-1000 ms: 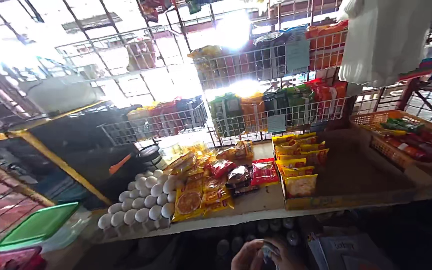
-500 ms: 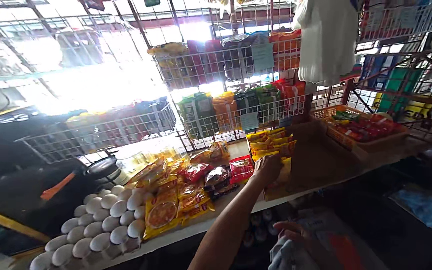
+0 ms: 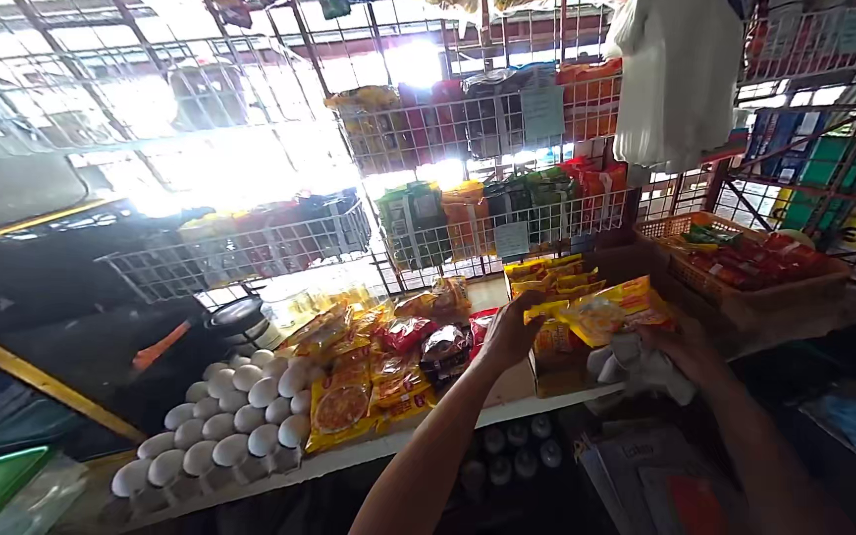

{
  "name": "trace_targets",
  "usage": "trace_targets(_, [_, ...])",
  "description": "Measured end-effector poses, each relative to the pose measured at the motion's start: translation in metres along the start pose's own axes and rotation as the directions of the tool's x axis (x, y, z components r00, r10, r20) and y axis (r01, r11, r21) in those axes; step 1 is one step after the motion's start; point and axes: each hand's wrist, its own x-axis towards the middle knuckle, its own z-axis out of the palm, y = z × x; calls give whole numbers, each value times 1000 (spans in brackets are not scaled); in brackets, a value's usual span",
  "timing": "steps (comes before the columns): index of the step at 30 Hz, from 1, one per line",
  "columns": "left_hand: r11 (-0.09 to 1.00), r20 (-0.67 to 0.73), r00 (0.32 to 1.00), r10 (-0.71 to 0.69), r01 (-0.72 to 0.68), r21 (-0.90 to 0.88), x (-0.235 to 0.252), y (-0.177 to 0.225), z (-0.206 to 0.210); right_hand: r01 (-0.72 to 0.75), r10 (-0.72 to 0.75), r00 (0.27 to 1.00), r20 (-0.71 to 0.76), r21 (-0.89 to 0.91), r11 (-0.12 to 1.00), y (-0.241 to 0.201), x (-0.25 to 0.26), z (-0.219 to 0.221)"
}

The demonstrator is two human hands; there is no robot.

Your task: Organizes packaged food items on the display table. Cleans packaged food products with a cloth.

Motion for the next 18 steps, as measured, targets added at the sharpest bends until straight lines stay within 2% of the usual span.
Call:
trace_targets(1, [992,8,999,-39,38,117,5,-10,-1,12,4,994,108,-154,988,0,11,-9])
trace_targets(3, [965,57,996,-71,55,255,18,-27,5,58,44,953,299,-323,944,4,34,-13])
trace_targets(8, [891,284,937,-204,58,449,50,-38,27,78,216,771,599,-425,902,11,71,0])
trace_targets(10, [870,303,919,-253,79,487,54,-36,29,92,242,721,649,-436,895,15,76,9])
trace_targets(14, [849,270,912,-309,136,510,49,-28,18,139,218,681,700,-415,899,25,81,35])
trace_targets(16, [827,253,907,-338,157,540,48,-24,15,166,277,644,713,-483,860,27,82,51])
trace_targets(18, [847,253,912,-322,158,508,47,-29,15,200,413,594,690,-624,755,26,83,65])
